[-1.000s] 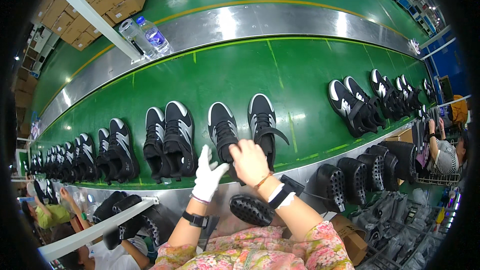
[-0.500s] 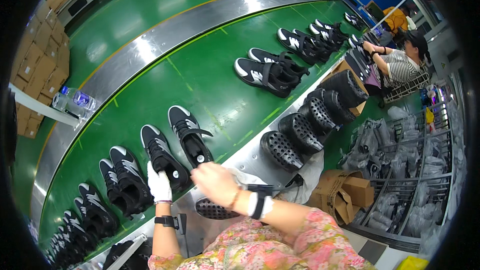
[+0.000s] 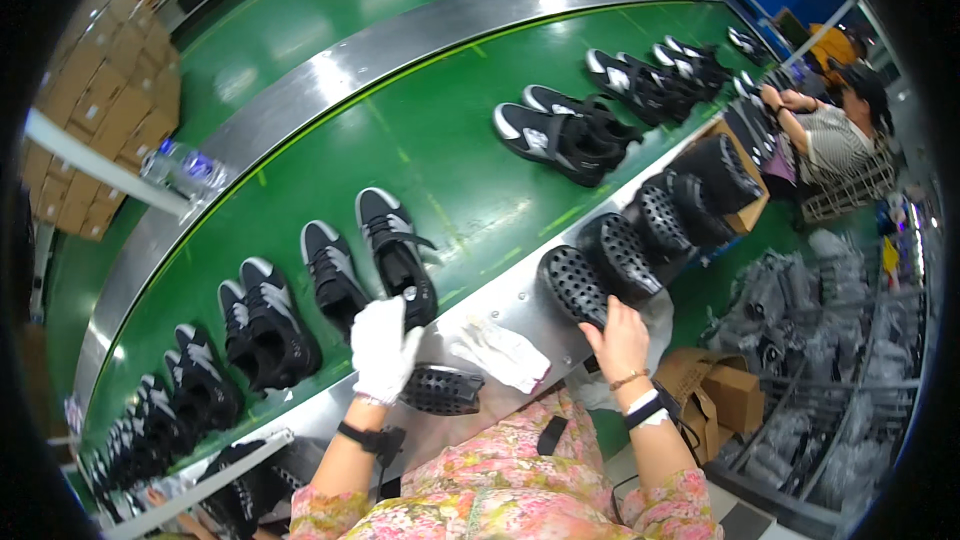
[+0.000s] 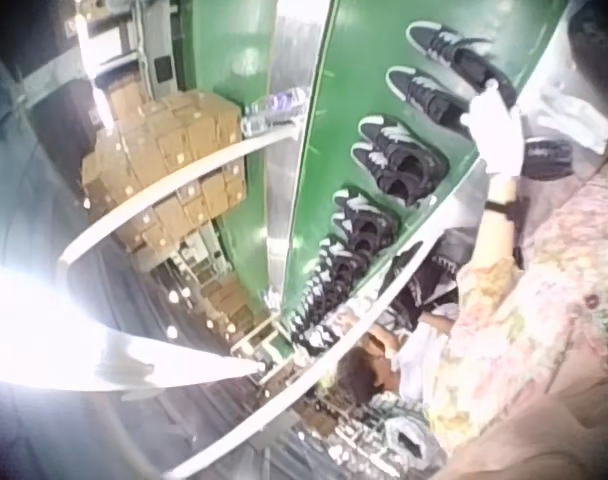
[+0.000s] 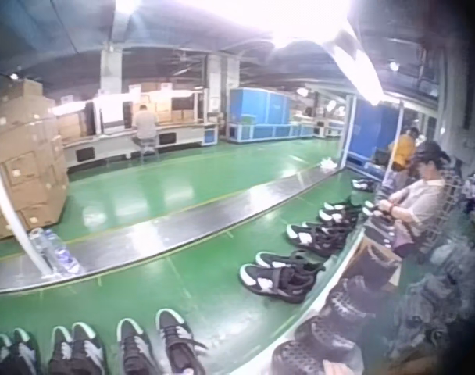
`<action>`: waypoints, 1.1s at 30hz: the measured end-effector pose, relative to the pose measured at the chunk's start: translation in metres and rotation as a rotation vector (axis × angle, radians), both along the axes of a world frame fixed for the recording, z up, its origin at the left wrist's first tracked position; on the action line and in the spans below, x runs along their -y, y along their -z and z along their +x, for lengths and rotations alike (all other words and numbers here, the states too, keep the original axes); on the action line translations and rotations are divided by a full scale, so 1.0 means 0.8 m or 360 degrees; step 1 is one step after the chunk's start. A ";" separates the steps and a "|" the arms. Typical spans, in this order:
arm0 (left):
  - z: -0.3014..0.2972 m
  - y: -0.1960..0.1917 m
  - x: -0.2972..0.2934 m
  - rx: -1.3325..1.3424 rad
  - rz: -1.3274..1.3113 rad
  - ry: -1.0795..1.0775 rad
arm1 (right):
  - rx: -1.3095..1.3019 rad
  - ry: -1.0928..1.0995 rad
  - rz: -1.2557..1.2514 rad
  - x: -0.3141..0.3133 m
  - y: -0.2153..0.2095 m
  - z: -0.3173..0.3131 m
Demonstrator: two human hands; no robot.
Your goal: Cleaning and preparing shoe components on a factory assembly line.
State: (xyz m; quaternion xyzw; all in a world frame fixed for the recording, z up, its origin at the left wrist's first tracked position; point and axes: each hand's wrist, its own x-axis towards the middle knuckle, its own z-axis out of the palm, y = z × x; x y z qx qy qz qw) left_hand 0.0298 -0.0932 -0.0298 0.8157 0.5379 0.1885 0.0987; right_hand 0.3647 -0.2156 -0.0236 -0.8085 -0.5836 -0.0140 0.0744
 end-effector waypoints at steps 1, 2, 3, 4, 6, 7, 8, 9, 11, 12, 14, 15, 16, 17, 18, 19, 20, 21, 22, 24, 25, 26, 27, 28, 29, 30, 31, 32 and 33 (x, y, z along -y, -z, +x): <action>0.005 0.006 -0.005 -0.0076 -0.0007 0.0028 | -0.0027 0.0043 -0.0044 0.001 -0.007 0.001; 0.003 0.020 -0.008 -0.0181 -0.0037 -0.0010 | 0.0013 0.0016 -0.0031 0.002 -0.015 -0.005; 0.001 0.029 -0.012 -0.0282 -0.0068 -0.0047 | 0.0036 -0.0021 -0.0018 0.000 -0.031 -0.010; 0.004 0.032 -0.014 -0.0276 -0.0022 -0.0057 | 0.0023 -0.0021 -0.0013 -0.001 -0.052 -0.017; 0.005 0.016 -0.012 -0.0100 -0.0006 -0.0015 | 0.0007 -0.0070 0.0123 -0.009 -0.093 -0.036; 0.003 0.011 -0.010 0.0020 0.0028 0.0019 | -0.0001 -0.0091 0.0134 -0.016 -0.109 -0.047; 0.003 0.001 -0.008 0.0140 -0.0015 -0.0005 | -0.0176 -0.0125 0.0201 -0.023 -0.124 -0.056; 0.004 0.004 -0.014 0.0142 -0.0003 -0.0012 | -0.0352 -0.0159 0.0265 -0.032 -0.131 -0.066; 0.004 0.012 -0.023 0.0351 0.0132 0.0008 | -0.0750 -0.0225 0.0246 -0.050 -0.134 -0.088; 0.008 0.016 -0.032 0.0265 0.0143 0.0068 | -0.0808 -0.0282 0.0107 -0.059 -0.130 -0.099; 0.014 0.011 -0.056 0.0012 0.0081 0.0099 | -0.0810 -0.0470 -0.0027 -0.075 -0.107 -0.114; 0.015 0.008 -0.069 -0.0243 0.0016 0.0126 | -0.0755 -0.0604 -0.0019 -0.082 -0.093 -0.119; 0.014 -0.002 -0.080 -0.0413 0.0057 0.0115 | -0.0756 -0.0624 -0.0037 -0.087 -0.084 -0.122; 0.010 -0.012 -0.087 -0.0583 0.0099 0.0104 | -0.0753 -0.0623 -0.0037 -0.090 -0.083 -0.124; 0.005 0.008 -0.095 -0.0583 0.0276 0.0066 | -0.0747 -0.0635 -0.0120 -0.094 -0.083 -0.126; 0.001 0.014 -0.103 -0.0589 0.0453 0.0018 | -0.0745 -0.0657 -0.0203 -0.101 -0.083 -0.129; -0.004 0.019 -0.105 -0.0593 0.0452 0.0010 | -0.0762 -0.0724 -0.0199 -0.106 -0.081 -0.134; -0.010 0.024 -0.105 -0.0532 0.0326 0.0009 | -0.0688 -0.0791 -0.0218 -0.111 -0.083 -0.140; -0.011 0.019 -0.106 -0.0461 0.0201 0.0028 | -0.0708 -0.0852 -0.0247 -0.118 -0.086 -0.146; -0.015 0.007 -0.121 -0.0382 0.0141 0.0055 | -0.0728 -0.0903 -0.0279 -0.138 -0.090 -0.163; -0.017 0.003 -0.125 -0.0307 0.0075 0.0058 | -0.0707 -0.0897 -0.0419 -0.150 -0.093 -0.174; -0.020 0.004 -0.129 -0.0286 0.0072 0.0060 | -0.0684 -0.0896 -0.0550 -0.163 -0.095 -0.184; -0.023 0.004 -0.130 -0.0287 0.0070 0.0051 | -0.0683 -0.0906 -0.0553 -0.176 -0.091 -0.192; -0.026 0.005 -0.131 -0.0250 0.0006 0.0073 | -0.0694 -0.0898 -0.0561 -0.189 -0.078 -0.199; -0.028 0.005 -0.131 -0.0209 -0.0056 0.0095 | -0.0700 -0.0889 -0.0567 -0.201 -0.069 -0.208; -0.030 0.006 -0.133 -0.0208 -0.0059 0.0089 | -0.0639 -0.0884 -0.0536 -0.212 -0.064 -0.220; -0.032 0.007 -0.134 -0.0174 -0.0024 0.0112 | -0.0637 -0.0889 -0.0543 -0.218 -0.056 -0.233; -0.034 0.007 -0.134 -0.0143 0.0012 0.0135 | -0.0555 -0.0909 -0.0476 -0.223 -0.047 -0.247; -0.037 0.006 -0.135 -0.0145 0.0007 0.0127 | -0.0475 -0.0928 -0.0409 -0.227 -0.040 -0.260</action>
